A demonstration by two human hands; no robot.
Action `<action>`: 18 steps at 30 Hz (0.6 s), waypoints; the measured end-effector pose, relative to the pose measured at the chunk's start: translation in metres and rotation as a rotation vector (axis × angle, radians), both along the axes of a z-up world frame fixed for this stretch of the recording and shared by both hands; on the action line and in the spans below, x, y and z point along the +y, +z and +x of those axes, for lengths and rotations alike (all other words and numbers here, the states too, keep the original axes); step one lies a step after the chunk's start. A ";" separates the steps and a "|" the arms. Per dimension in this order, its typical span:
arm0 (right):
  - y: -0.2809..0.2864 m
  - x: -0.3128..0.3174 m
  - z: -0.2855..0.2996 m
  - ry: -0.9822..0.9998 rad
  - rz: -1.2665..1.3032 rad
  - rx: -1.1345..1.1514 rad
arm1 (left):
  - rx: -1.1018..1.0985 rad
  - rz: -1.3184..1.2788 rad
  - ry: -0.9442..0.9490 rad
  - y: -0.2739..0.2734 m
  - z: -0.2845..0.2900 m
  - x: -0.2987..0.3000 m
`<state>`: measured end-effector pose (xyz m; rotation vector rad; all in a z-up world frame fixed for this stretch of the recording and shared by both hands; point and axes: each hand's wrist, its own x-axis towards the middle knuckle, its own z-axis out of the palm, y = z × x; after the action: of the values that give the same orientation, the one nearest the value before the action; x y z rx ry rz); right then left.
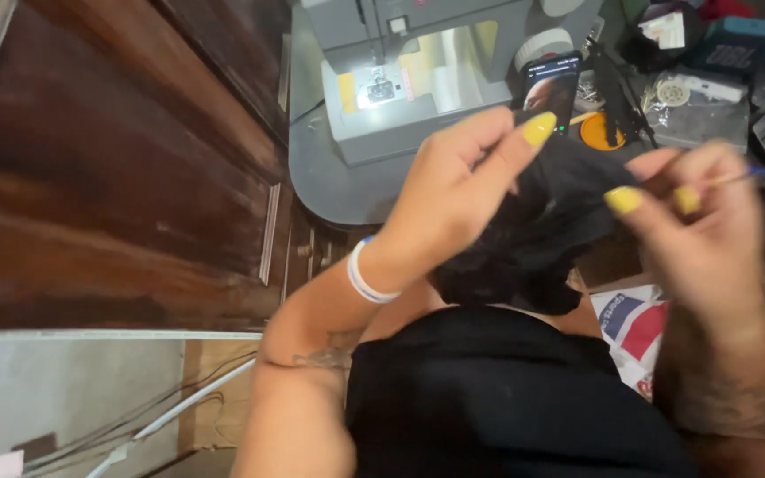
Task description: Hand-sewing a black garment using a needle and thread at an alteration workstation.
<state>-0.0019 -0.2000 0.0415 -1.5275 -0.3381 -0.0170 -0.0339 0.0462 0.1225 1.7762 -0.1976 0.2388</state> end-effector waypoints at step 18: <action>0.061 0.029 0.068 0.634 0.544 0.450 | 0.266 -0.270 -0.335 -0.017 -0.041 0.007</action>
<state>0.0659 -0.1713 0.1023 -0.8042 -0.4001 0.6727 -0.0752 0.0529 0.1060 1.4619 -0.2542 -0.2037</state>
